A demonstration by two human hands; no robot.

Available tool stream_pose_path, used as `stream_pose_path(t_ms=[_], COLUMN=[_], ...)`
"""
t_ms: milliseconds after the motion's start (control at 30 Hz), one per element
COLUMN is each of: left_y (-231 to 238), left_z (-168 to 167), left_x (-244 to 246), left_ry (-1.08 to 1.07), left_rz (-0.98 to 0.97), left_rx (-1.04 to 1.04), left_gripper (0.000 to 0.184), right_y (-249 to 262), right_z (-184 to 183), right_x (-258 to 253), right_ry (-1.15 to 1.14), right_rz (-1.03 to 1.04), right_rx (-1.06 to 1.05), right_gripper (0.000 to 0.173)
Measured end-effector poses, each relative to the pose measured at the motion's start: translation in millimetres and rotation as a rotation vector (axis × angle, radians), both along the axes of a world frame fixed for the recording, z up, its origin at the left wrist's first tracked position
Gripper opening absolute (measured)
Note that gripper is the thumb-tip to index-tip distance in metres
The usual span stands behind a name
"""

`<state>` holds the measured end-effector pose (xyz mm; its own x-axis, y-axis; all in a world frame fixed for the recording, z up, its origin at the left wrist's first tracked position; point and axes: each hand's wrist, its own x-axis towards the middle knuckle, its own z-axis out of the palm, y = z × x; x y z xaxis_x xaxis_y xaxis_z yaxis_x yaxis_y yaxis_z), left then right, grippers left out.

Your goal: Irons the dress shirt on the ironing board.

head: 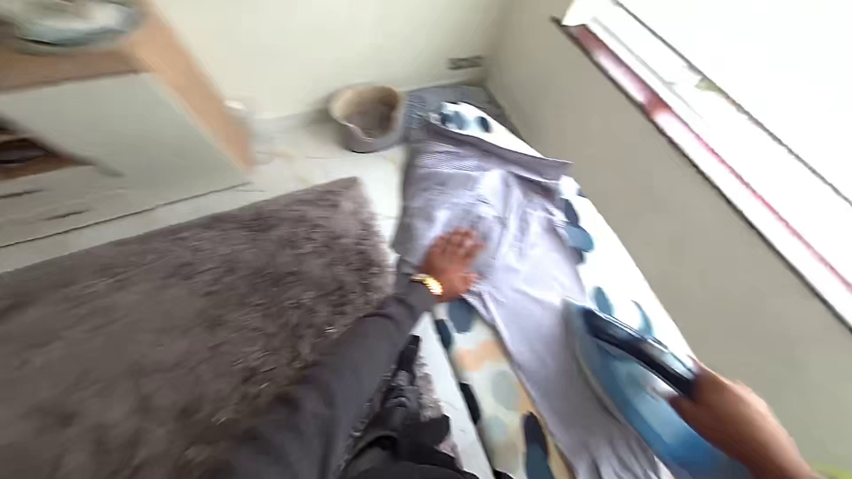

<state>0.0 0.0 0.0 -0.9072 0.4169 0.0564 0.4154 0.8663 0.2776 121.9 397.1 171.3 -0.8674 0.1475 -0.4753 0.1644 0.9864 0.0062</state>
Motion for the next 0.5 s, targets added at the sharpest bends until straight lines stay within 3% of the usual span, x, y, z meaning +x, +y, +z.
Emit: stream_pose_path(t_ms=[100,367,500], left_y=[1,0,-3], left_z=[-4,-6,-4], left_x=[0,0,-3], left_ry=[-0.035,-0.053,-0.076], left_rz=[-0.004,-0.016,-0.025], left_rx=[-0.019,-0.032,-0.054], left_gripper=[0.071,0.072,0.073], right_y=[-1,-29,-47], right_z=[3,-7,-8], right_x=[-22,-96,-135], right_ry=[0.014,0.084,0.112], right_rz=[-0.081,-0.062,-0.012], right_rx=[0.011,-0.013,-0.005], right_gripper=[0.046,0.034,0.041])
